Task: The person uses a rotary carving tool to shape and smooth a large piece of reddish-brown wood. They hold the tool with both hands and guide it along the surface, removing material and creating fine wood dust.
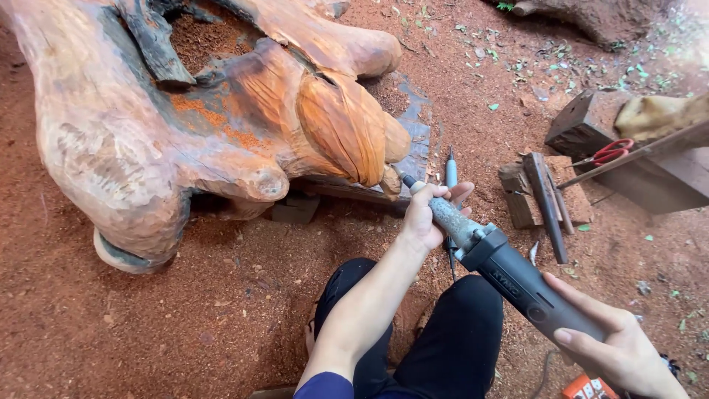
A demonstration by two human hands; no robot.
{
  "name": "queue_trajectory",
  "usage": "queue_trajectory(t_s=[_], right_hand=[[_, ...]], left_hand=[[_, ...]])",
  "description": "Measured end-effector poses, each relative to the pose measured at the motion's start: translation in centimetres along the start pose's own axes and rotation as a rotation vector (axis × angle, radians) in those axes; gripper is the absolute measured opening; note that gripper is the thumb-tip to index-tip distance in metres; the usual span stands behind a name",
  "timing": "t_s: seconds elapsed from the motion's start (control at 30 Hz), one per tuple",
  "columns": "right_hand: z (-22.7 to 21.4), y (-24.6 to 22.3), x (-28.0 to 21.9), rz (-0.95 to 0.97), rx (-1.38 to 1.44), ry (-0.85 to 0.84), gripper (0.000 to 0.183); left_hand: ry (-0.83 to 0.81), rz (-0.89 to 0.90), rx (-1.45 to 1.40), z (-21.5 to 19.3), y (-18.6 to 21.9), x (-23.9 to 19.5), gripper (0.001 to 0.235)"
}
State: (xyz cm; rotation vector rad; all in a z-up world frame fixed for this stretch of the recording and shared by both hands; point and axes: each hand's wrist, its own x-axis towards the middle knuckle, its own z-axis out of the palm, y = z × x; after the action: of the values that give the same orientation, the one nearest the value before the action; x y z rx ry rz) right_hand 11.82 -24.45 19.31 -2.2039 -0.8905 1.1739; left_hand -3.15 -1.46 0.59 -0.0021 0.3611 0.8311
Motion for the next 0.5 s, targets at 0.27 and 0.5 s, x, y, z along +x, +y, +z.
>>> queue_trajectory(t_s=[0.27,0.5], right_hand=[[0.4,-2.2,-0.7,0.075,-0.043,0.050,0.081],[-0.6,-1.5,-0.1,-0.062,-0.121,0.024,0.081]], left_hand=[[-0.009,0.010,-0.031,0.0,0.0,0.5,0.011],[-0.010,0.007,-0.077,0.8,0.4,0.0,0.009]])
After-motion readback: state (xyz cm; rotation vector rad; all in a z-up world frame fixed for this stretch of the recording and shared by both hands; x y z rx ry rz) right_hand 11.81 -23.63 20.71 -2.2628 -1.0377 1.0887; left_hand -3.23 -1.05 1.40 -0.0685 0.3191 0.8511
